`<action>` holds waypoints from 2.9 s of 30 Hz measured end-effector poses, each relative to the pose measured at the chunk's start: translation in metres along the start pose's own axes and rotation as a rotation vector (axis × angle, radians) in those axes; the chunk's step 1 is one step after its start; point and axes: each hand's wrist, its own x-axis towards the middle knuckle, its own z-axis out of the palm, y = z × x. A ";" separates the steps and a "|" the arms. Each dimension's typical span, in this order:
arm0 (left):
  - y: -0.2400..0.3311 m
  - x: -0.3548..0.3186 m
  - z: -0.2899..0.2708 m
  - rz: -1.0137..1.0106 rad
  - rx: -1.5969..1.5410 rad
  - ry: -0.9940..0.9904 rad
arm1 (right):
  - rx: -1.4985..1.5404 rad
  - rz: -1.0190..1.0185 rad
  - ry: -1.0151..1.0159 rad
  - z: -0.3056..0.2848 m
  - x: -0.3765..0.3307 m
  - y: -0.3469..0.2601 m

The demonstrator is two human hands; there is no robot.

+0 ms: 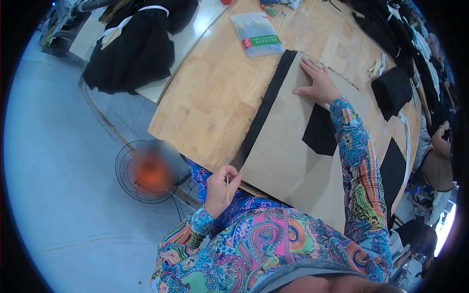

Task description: The person uses a cardboard pattern to mark a black fabric on a wooden table. They align the pattern, trace the outline with a white marking tool, and then remove the pattern to reveal the marked shape on the fabric.

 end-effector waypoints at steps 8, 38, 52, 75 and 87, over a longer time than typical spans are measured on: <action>0.002 0.002 0.001 0.059 0.168 -0.008 | 0.020 -0.013 0.007 0.002 0.001 0.000; -0.021 0.005 -0.002 0.023 0.007 -0.007 | 0.073 0.020 -0.015 -0.005 -0.006 -0.010; -0.024 0.006 -0.004 0.008 0.004 -0.008 | 0.068 0.032 -0.009 -0.004 -0.005 -0.011; -0.017 0.008 -0.002 -0.045 -0.071 0.006 | 0.035 0.038 -0.002 0.001 -0.003 -0.008; 0.065 0.055 0.033 0.677 0.443 -0.057 | 0.038 0.039 0.015 0.000 -0.004 -0.009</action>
